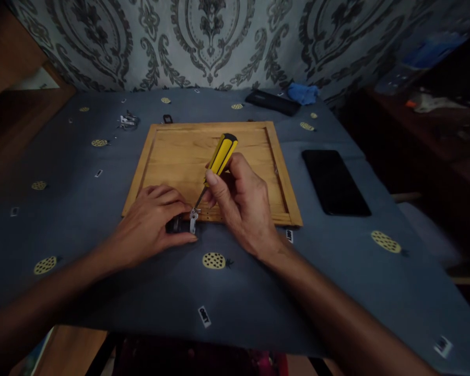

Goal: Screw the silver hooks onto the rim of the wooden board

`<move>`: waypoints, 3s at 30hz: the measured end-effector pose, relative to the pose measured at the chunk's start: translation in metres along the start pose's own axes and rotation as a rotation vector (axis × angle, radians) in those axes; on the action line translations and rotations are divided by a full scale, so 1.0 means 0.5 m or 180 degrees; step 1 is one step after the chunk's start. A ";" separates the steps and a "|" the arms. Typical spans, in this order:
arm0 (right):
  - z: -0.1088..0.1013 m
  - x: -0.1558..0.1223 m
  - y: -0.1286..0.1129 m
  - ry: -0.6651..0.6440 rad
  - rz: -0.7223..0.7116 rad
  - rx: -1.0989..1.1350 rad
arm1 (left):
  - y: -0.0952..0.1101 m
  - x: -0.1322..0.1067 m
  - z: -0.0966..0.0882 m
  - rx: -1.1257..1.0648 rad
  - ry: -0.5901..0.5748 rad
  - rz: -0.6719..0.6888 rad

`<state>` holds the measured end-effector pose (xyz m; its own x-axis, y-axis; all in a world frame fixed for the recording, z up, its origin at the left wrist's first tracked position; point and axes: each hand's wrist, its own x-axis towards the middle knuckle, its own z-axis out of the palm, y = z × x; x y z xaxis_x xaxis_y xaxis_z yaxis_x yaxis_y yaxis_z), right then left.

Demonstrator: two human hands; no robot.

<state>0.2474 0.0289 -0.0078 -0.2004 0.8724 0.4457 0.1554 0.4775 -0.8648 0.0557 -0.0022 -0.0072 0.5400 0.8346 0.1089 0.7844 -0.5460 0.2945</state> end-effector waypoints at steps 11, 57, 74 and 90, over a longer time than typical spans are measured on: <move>0.001 -0.009 -0.002 -0.0206 -0.0036 -0.0036 | 0.001 0.000 0.000 0.0050 -0.0032 -0.0016; 0.021 0.021 -0.043 0.0018 0.0214 0.0425 | -0.003 -0.001 0.002 0.0002 -0.0013 -0.0013; 0.033 0.014 -0.026 -0.0252 0.0366 0.0630 | -0.003 -0.003 0.005 -0.0002 0.0050 0.0009; 0.021 0.016 -0.030 -0.0361 0.0165 0.0525 | -0.003 -0.001 0.003 0.0017 0.0012 -0.0006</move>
<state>0.2332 0.0275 0.0064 -0.3052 0.8737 0.3788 0.0099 0.4006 -0.9162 0.0547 -0.0020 -0.0089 0.5374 0.8359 0.1119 0.7871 -0.5448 0.2895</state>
